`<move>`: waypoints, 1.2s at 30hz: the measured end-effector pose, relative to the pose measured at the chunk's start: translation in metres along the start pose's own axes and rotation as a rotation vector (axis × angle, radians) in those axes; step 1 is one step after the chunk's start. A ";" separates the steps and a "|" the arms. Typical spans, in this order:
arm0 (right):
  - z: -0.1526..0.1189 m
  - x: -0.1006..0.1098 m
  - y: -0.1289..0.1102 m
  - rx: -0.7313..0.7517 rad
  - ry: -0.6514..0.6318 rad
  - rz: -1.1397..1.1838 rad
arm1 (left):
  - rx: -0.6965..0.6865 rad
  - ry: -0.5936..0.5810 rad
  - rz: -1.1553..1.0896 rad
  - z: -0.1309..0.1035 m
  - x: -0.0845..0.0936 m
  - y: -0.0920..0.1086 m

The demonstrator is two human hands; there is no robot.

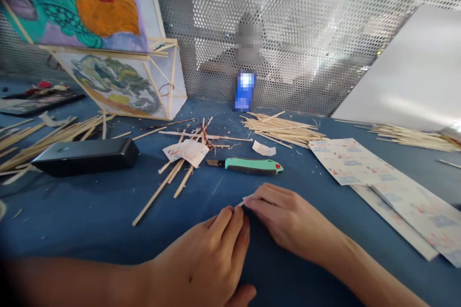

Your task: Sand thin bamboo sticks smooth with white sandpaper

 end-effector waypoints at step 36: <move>0.000 0.007 0.011 -0.054 0.025 -0.068 | -0.066 0.050 0.024 -0.002 -0.005 0.000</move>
Point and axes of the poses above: each hand's wrist, its own z-axis towards the middle knuckle, its own x-axis out of the back of the hand, y = z × x, the point moved 2 cm from there along z, towards the middle knuckle
